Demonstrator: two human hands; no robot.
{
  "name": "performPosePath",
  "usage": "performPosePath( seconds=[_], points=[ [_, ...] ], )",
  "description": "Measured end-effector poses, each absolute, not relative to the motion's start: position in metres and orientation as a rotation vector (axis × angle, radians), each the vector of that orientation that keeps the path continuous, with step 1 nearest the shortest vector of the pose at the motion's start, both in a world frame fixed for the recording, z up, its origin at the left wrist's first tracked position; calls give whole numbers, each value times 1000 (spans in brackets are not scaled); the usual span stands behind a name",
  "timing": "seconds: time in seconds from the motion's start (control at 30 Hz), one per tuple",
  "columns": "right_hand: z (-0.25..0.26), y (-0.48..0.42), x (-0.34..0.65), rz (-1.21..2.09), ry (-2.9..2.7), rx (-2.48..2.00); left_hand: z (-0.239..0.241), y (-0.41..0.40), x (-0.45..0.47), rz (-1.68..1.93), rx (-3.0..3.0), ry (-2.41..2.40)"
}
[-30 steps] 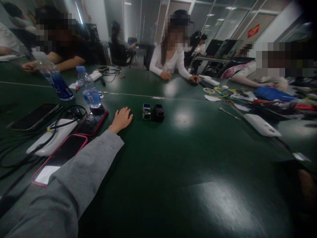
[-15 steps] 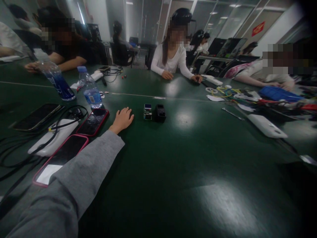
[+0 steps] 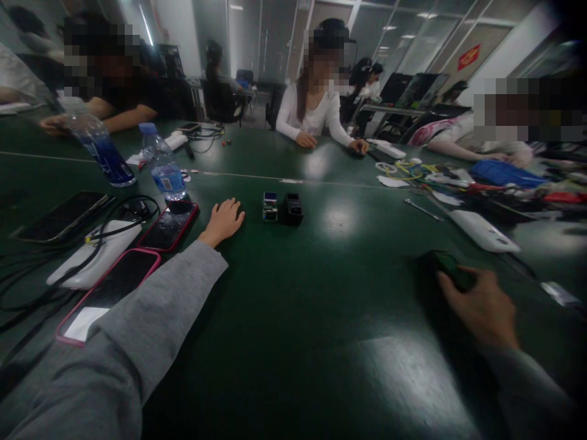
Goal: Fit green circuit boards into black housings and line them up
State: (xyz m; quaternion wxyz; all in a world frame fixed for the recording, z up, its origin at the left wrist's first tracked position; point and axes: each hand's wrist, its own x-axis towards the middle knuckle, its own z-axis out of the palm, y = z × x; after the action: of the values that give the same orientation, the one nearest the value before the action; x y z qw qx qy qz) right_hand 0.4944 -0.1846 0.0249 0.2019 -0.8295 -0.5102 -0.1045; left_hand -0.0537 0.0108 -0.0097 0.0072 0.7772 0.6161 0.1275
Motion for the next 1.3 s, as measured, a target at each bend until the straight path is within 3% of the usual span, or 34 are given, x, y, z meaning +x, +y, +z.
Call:
performPosePath(
  seconds=[0.23, 0.37, 0.83, 1.3],
  points=[
    [23, -165, 269, 172, -2313, -1137, -10, 10, -54, 424, 2444, 1922],
    [31, -170, 213, 269, -2523, -778, -12, 10, -52, 448, 2451, 1958],
    [11, -135, 229, 914, -1581, -1115, -13, 11, -54, 437, 2456, 1931],
    [23, -148, 225, 906, -1701, -1096, -11, 9, -52, 419, 2449, 1949]
  ],
)
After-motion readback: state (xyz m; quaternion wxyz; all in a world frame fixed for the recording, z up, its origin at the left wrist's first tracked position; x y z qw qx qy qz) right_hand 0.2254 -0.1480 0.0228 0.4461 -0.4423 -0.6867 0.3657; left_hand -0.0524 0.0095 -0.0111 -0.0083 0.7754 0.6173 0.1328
